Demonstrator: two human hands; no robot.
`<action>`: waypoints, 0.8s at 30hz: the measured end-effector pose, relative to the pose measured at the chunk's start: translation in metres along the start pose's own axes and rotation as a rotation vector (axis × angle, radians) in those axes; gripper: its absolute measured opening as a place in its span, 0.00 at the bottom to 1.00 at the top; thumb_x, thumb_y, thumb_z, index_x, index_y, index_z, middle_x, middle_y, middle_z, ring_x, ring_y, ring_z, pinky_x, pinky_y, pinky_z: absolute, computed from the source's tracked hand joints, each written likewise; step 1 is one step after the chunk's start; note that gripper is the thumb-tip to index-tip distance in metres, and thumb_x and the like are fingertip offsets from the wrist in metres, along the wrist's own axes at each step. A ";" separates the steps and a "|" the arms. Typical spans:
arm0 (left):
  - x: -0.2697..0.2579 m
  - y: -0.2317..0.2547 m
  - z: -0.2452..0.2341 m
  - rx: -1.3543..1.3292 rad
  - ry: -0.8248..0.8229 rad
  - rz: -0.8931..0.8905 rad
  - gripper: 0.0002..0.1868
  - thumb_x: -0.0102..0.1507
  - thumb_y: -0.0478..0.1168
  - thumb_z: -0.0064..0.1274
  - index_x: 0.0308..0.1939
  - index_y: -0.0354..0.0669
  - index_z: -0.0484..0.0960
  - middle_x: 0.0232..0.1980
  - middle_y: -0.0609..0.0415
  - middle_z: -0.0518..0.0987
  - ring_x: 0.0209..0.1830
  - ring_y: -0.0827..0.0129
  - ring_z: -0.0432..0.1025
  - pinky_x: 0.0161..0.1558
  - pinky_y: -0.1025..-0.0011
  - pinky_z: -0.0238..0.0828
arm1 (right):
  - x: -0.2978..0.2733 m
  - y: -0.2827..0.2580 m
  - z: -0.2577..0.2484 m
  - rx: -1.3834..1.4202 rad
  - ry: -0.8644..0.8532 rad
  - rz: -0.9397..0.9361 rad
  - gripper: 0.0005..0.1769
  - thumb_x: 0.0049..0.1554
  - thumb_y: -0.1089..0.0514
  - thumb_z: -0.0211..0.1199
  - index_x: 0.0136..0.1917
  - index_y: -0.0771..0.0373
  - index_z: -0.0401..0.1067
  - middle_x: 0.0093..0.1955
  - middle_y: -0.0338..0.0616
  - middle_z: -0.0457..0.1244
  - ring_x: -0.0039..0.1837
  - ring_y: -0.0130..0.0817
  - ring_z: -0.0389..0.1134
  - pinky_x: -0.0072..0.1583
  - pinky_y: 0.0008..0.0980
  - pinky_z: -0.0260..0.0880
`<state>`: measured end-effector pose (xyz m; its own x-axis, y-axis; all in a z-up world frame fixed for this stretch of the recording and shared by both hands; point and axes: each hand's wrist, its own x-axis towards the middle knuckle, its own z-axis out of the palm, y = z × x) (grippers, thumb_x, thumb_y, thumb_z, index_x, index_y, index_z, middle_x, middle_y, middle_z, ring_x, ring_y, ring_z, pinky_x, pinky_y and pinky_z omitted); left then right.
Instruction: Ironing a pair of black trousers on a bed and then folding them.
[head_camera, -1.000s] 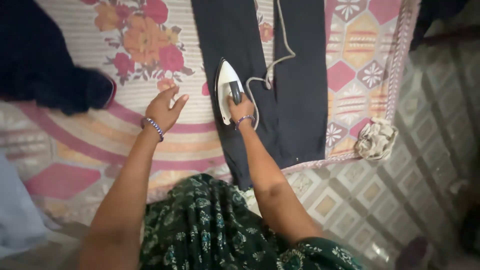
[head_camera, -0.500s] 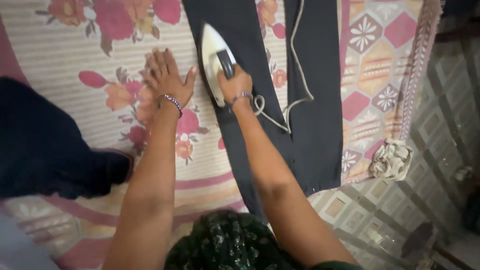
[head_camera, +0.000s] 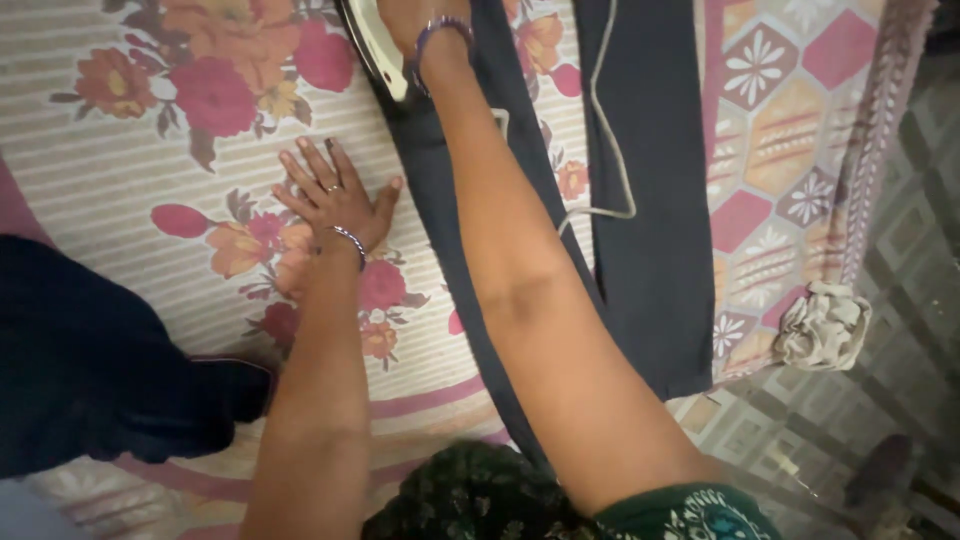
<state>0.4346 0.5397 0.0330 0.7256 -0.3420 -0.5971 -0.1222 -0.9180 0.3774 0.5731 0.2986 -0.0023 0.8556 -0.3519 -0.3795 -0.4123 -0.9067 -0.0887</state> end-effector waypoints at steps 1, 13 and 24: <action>0.002 -0.002 0.003 -0.005 -0.002 0.001 0.59 0.64 0.75 0.34 0.82 0.36 0.34 0.82 0.32 0.22 0.80 0.33 0.13 0.68 0.25 0.09 | -0.029 0.002 -0.009 -0.005 -0.002 0.001 0.16 0.63 0.49 0.54 0.48 0.60 0.78 0.48 0.57 0.71 0.51 0.54 0.76 0.53 0.53 0.74; -0.026 0.018 0.009 0.001 0.144 0.017 0.58 0.65 0.75 0.34 0.83 0.35 0.38 0.84 0.34 0.26 0.82 0.37 0.17 0.72 0.28 0.11 | -0.341 0.095 0.034 0.452 0.147 0.366 0.23 0.50 0.43 0.66 0.47 0.66 0.76 0.40 0.64 0.69 0.47 0.63 0.72 0.52 0.52 0.71; -0.017 0.030 0.081 0.123 0.357 0.185 0.46 0.66 0.63 0.44 0.81 0.40 0.56 0.86 0.46 0.42 0.84 0.42 0.30 0.73 0.28 0.25 | -0.233 0.084 -0.009 0.434 0.335 0.380 0.30 0.49 0.43 0.67 0.55 0.69 0.74 0.40 0.65 0.69 0.45 0.61 0.73 0.50 0.50 0.71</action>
<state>0.3634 0.5012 -0.0031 0.8705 -0.4317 -0.2363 -0.3362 -0.8723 0.3550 0.3422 0.3019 0.0871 0.6479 -0.7453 -0.1574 -0.7332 -0.5542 -0.3942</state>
